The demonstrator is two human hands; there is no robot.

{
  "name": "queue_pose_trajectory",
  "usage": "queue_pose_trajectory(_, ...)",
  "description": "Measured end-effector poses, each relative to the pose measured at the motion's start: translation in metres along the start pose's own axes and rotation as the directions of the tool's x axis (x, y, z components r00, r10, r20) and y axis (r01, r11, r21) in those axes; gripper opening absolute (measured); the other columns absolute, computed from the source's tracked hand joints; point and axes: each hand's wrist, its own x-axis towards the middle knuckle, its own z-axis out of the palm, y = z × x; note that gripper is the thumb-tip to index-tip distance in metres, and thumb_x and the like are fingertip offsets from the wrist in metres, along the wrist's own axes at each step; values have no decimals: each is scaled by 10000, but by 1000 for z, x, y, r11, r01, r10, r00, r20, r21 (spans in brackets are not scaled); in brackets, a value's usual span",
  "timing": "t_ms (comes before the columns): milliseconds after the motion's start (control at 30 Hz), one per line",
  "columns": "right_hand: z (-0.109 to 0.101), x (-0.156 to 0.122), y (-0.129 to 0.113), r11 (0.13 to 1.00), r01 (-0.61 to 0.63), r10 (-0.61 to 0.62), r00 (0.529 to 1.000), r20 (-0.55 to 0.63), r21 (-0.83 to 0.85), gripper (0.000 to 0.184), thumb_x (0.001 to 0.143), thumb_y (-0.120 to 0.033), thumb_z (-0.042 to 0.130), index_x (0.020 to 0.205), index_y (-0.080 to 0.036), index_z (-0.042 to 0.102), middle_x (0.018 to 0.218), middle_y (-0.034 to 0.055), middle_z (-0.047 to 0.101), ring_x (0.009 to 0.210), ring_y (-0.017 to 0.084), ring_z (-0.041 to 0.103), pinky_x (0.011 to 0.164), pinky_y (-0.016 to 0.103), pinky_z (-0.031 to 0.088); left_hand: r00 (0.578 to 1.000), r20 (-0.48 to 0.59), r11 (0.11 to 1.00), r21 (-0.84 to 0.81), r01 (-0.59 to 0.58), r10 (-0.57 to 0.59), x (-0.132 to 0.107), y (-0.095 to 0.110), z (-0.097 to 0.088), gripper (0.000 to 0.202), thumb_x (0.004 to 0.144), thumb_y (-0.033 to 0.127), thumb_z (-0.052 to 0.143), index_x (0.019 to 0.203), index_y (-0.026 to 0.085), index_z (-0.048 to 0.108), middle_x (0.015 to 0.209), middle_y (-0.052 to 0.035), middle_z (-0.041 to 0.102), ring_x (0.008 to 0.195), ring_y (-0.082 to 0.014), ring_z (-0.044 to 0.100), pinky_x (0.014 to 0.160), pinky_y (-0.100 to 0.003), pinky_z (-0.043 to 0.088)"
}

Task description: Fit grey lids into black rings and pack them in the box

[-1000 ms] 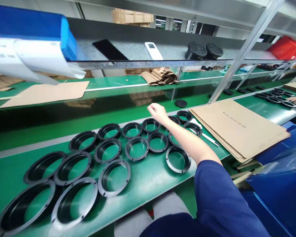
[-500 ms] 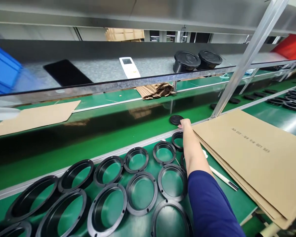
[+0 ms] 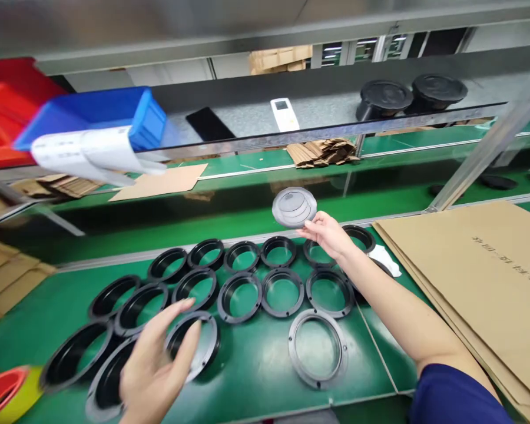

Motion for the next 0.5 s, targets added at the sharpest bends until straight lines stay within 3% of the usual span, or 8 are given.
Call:
queue_pose_trajectory(67,26,-50,6,997,-53,43,984,173,56,430,719,-342,959,830,-203,567,875,22,710,867,216,749,815,309,657,976,73,940,-264,216,-204,-1,10,24,534,865,340,780,1365,332,594,1330,-72,663,1280,-286,613,1158,-500,479)
queue_pose_trajectory(167,61,-116,22,974,-219,189,934,304,67,433,729,-376,953,949,-204,622,948,46,725,897,215,755,746,232,645,879,347,557,-681,476,-327,3,22,57,639,874,568,710,1428,318,511,1552,-77,500,1459,-309,444,1192,-515,430)
queue_pose_trajectory(233,80,-153,39,950,-310,275,894,354,45,449,742,-398,944,999,-203,632,962,58,726,902,219,756,734,228,642,788,497,295,-741,603,-364,1,25,66,732,870,745,582,1432,281,512,1560,-83,491,1473,-341,416,1179,-543,432)
queue_pose_trajectory(300,92,-181,55,942,-334,321,862,392,-36,428,801,-475,890,1010,-201,635,972,77,726,893,233,754,708,260,645,698,584,110,-729,675,-414,-7,25,62,796,867,819,493,1392,224,556,1500,-102,553,1454,-361,436,1171,-551,434)
queue_pose_trajectory(333,96,-192,61,950,-294,313,866,391,-107,404,854,-530,830,981,-199,636,941,84,724,853,238,751,674,280,642,663,607,42,-723,690,-439,-13,24,57,785,879,813,480,1361,202,582,1467,-106,584,1445,-361,447,1175,-546,429)
queue_pose_trajectory(400,100,-206,67,954,-60,155,937,314,-293,390,957,-591,685,935,-204,644,876,86,710,760,235,723,630,325,624,615,631,-62,-720,691,-473,-25,22,43,695,926,751,474,1314,192,617,1421,-92,625,1430,-344,470,1183,-534,422)
queue_pose_trajectory(433,102,-209,68,907,117,-7,964,265,-403,383,994,-588,626,942,-210,662,883,91,701,766,240,706,654,357,619,600,640,-96,-718,689,-480,-31,21,36,640,953,709,470,1305,197,625,1411,-77,635,1427,-330,477,1189,-526,417)
queue_pose_trajectory(500,104,-210,65,675,439,-340,898,278,-593,332,1040,-529,558,1041,-238,718,1021,111,682,936,278,671,818,442,605,574,659,-132,-705,697,-486,-40,21,23,565,992,641,458,1296,200,639,1400,-59,647,1424,-303,485,1200,-499,408)
